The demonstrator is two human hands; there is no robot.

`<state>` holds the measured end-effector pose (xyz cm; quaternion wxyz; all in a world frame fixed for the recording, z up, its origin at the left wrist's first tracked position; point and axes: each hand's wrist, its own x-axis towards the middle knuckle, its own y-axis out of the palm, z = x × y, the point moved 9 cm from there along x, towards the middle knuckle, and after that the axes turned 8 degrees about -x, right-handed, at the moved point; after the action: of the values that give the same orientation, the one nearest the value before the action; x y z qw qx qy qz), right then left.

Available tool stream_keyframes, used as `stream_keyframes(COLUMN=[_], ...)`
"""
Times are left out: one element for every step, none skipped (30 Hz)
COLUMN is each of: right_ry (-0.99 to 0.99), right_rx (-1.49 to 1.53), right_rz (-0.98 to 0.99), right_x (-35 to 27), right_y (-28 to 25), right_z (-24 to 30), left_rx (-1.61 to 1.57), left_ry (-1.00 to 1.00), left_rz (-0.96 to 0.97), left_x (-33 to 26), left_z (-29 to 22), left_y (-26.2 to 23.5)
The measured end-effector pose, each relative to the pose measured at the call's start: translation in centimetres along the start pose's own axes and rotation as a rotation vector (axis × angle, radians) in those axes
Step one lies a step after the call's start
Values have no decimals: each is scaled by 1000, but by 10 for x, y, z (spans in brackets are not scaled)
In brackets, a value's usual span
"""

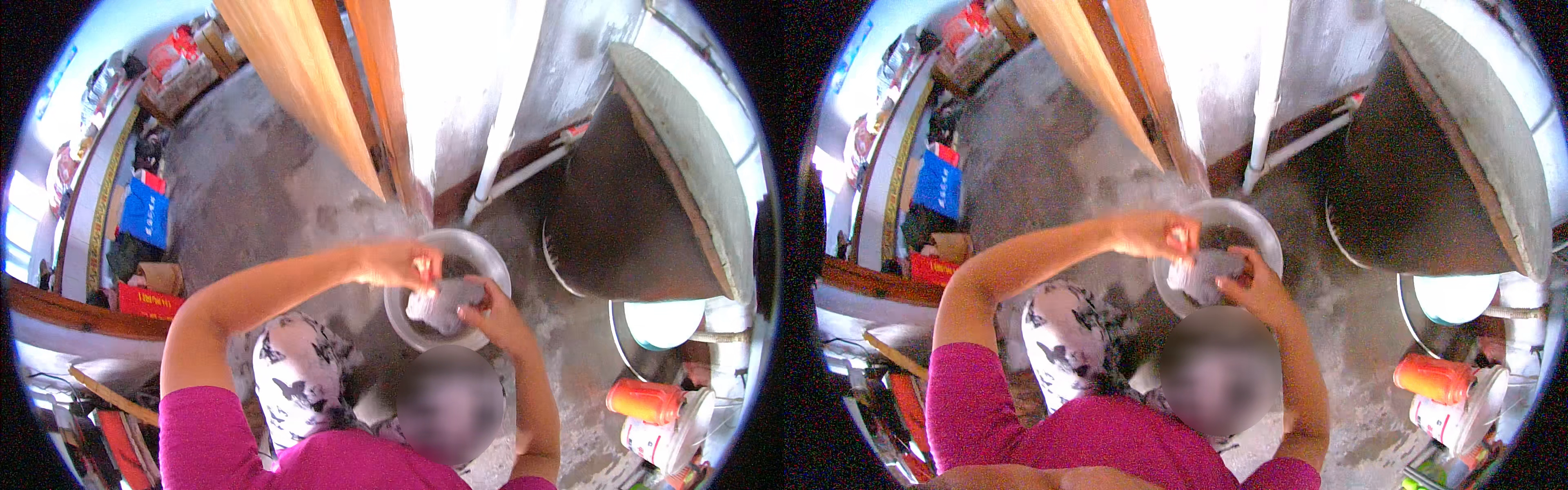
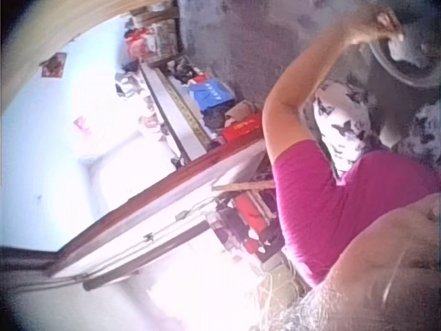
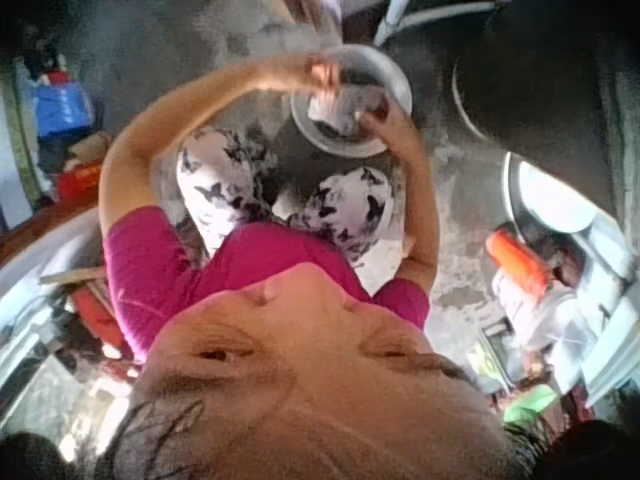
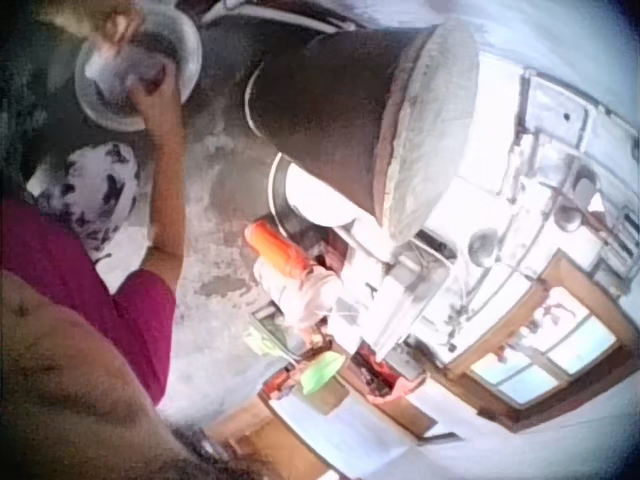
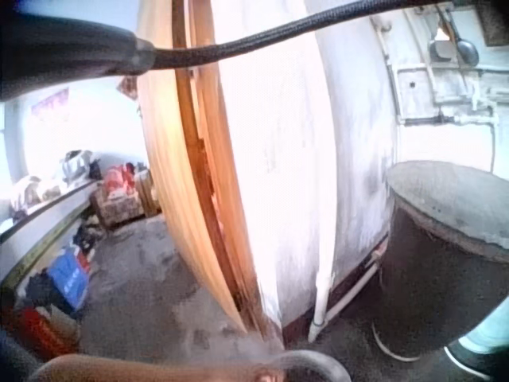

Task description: The person wipes a wooden beam and door frame with a cloth, sweeps the floor with a broom, and wipes a large metal container and the floor around it. They repeatedly dip the cloth into a bucket of water to continue cleaning.

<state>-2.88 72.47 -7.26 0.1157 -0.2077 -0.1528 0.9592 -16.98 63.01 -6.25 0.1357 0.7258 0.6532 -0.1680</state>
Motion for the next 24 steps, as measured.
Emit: stream_keyframes(right_ry=[-119,-146,-161,-173,-179,-197,-216,-246,-253,-232,-203,-174,-172,-240,-301,-360,-333,-391,-442,-498,-522,-485,-454,-413], right_rx=[21,190,357,523,650,697,737,775,885,856,839,823,277,269,254,242,560,780,993,1196,899,593,279,-34], right_rz=[9,-13,-39,-59,-162,-153,-138,-121,-214,-348,-463,-577,-738,-635,-509,-351,-231,-228,-243,-259,-400,-358,-323,-291], right_x=[4,4,2,0,2,0,-3,-5,-11,-10,-8,-7,7,16,21,27,32,25,13,4,8,14,20,25], right_y=[3,-1,-6,-8,-8,-6,-6,-9,-17,-32,-38,-45,-68,-62,-45,-19,-7,-14,-28,-42,-59,-55,-54,-50], right_z=[0,2,2,0,-4,-2,4,12,12,15,19,22,-8,10,36,65,75,94,109,118,108,110,115,121], left_rx=[-5,-44,-206,-374,-400,-428,-458,-388,-319,-251,-159,-286,-380,-479,-249,-83,78,-57,-196,-332,-279,-304,-318,-332], left_ry=[48,80,81,81,73,64,62,76,89,115,155,137,153,142,401,555,713,565,425,291,308,257,221,185], left_rz=[36,88,125,162,121,77,29,-113,-260,-383,-434,-383,-278,-202,-200,-259,-320,-325,-306,-278,-297,-324,-345,-366], left_x=[-8,-8,-5,-2,2,3,4,2,-1,3,-4,-9,-2,-3,-8,-18,-29,-28,-36,-40,-47,-53,-55,-55], left_z=[3,11,3,-5,-8,-11,-11,-10,-3,-1,-11,-9,-39,-48,-68,-64,-70,-53,-52,-49,-48,-35,-24,-16], left_y=[5,12,20,28,24,19,14,-1,-16,-32,-41,-33,-13,-1,1,-5,-5,-24,-39,-50,-60,-64,-66,-68])
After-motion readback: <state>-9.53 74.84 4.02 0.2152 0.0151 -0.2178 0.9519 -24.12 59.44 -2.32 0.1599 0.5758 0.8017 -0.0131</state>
